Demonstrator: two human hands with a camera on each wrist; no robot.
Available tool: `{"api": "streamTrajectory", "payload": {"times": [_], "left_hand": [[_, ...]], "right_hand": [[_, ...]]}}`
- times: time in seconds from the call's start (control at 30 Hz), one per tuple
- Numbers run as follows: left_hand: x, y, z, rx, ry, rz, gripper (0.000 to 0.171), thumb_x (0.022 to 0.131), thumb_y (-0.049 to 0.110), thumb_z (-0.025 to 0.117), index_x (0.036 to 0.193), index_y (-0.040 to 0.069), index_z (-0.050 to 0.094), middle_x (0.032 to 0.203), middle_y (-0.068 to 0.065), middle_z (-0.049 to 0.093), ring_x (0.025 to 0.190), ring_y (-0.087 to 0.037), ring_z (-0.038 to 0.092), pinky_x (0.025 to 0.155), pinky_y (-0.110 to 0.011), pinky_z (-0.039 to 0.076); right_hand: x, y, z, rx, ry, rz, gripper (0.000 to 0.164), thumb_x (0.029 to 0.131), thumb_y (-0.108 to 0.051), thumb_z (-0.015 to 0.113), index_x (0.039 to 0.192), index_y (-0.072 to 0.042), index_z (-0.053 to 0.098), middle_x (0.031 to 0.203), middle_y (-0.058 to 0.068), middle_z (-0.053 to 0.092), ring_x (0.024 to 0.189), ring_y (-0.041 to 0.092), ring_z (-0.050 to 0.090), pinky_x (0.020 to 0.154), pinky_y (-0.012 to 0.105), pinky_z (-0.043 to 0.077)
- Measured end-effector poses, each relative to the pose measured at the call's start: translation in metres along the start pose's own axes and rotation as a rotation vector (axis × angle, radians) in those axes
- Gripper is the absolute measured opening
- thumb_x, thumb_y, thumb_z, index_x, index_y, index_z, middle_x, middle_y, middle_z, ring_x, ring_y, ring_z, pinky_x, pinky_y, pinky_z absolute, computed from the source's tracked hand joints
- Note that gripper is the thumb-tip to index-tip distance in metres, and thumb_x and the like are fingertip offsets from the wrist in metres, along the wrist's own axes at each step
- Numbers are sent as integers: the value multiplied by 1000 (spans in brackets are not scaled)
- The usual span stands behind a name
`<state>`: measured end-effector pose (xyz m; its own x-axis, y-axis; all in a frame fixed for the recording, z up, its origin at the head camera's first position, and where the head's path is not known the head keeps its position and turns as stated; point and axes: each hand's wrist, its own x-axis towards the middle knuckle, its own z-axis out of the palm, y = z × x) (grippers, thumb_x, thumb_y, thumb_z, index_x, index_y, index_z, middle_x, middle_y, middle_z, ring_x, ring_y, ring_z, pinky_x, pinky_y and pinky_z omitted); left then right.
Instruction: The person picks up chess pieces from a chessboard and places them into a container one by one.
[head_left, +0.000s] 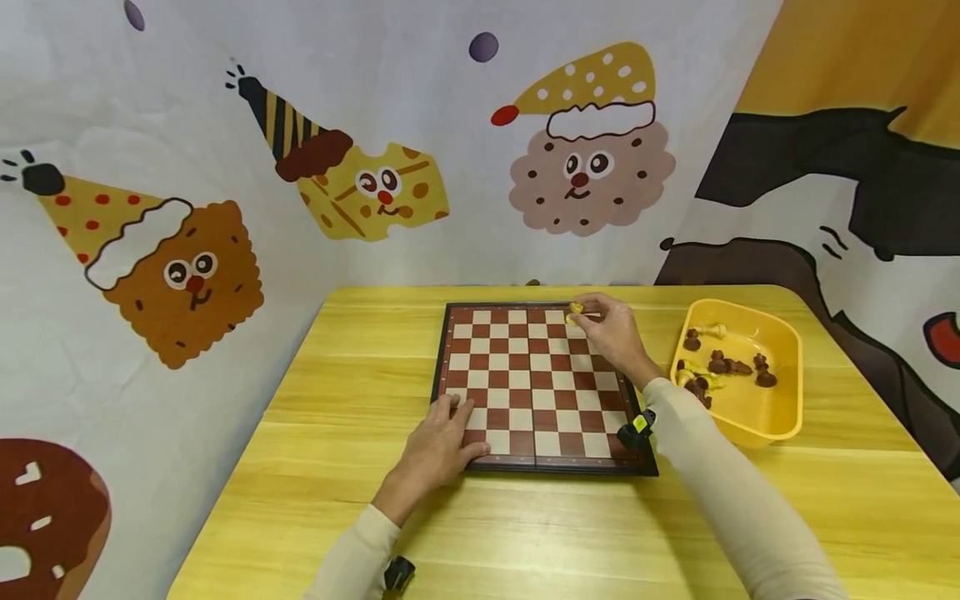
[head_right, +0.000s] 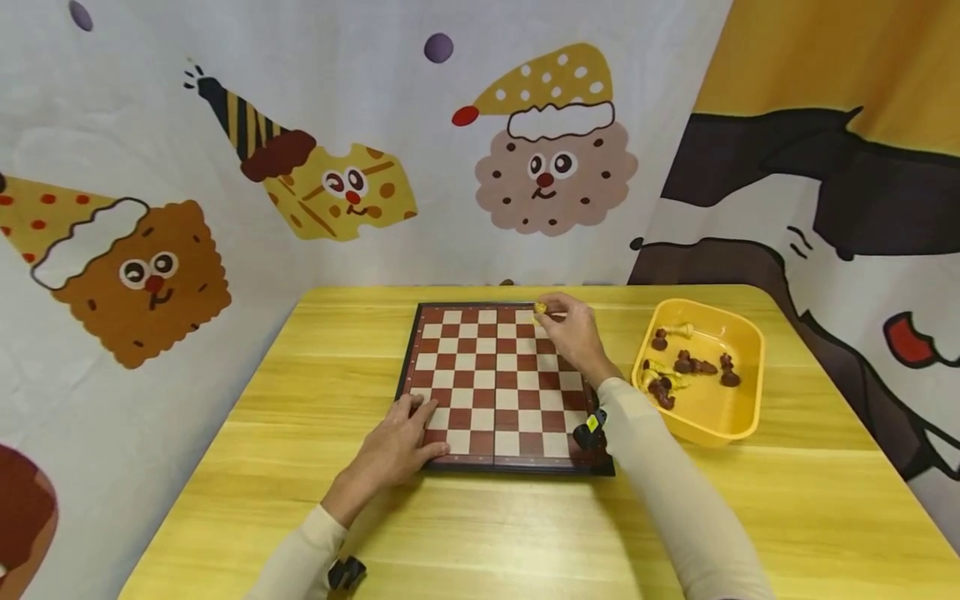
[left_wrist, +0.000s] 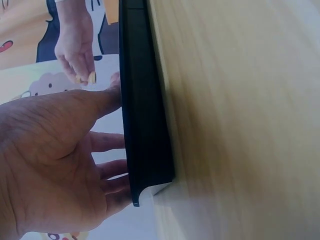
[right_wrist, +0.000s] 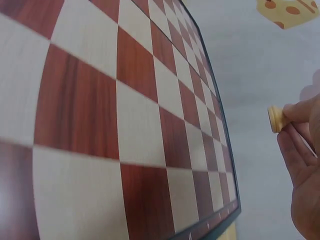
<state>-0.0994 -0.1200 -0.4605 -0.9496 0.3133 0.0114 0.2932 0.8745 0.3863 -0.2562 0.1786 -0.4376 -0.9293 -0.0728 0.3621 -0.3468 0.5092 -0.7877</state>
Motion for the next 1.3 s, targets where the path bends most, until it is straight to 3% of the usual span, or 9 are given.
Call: {"api": "streamTrajectory", "payload": {"times": [0.13, 0.43, 0.93, 1.03, 1.23, 1.3], "left_hand": [[3, 2, -3, 19, -7, 9, 72, 94, 42, 74, 147, 0, 50, 143, -22, 42, 131, -37, 43, 99, -50, 49], [8, 5, -6, 47, -16, 31, 71, 91, 42, 77, 144, 0, 54, 136, -20, 45, 124, -34, 45, 93, -46, 52], [2, 2, -3, 35, 7, 16, 69, 90, 42, 78, 141, 1, 56, 133, -19, 46, 119, -34, 48, 89, -47, 53], [-3, 2, 0, 24, -12, 17, 70, 90, 43, 78, 141, 1, 56, 134, -20, 46, 119, -35, 48, 89, -47, 53], [-3, 1, 0, 26, 1, 22, 69, 90, 42, 78, 140, 1, 56, 134, -20, 45, 120, -35, 47, 88, -48, 53], [0, 2, -2, 28, 9, 23, 68, 90, 42, 77, 141, 1, 56, 135, -20, 45, 122, -35, 46, 91, -48, 52]], "right_hand": [[-2, 3, -11, -15, 5, 4, 26, 95, -9, 73, 119, 0, 70, 110, 17, 70, 98, 29, 67, 76, 33, 56], [-10, 11, -28, -37, -13, -14, 27, 95, -6, 73, 119, 5, 69, 107, 19, 69, 99, 31, 65, 88, 48, 55], [-31, 12, -55, -67, -42, -10, 29, 95, -9, 74, 121, 2, 69, 114, 20, 68, 107, 35, 65, 89, 49, 55], [-40, 17, -63, -78, -29, 9, 29, 95, -8, 74, 121, 3, 69, 113, 21, 68, 106, 36, 65, 87, 45, 56], [-44, 25, -82, -83, 15, 7, 27, 96, -8, 72, 120, 4, 69, 112, 20, 68, 104, 34, 65, 79, 15, 53], [-44, 29, -89, -101, 15, 9, 28, 97, -10, 71, 121, 4, 68, 112, 20, 68, 104, 34, 66, 79, 15, 54]]}}
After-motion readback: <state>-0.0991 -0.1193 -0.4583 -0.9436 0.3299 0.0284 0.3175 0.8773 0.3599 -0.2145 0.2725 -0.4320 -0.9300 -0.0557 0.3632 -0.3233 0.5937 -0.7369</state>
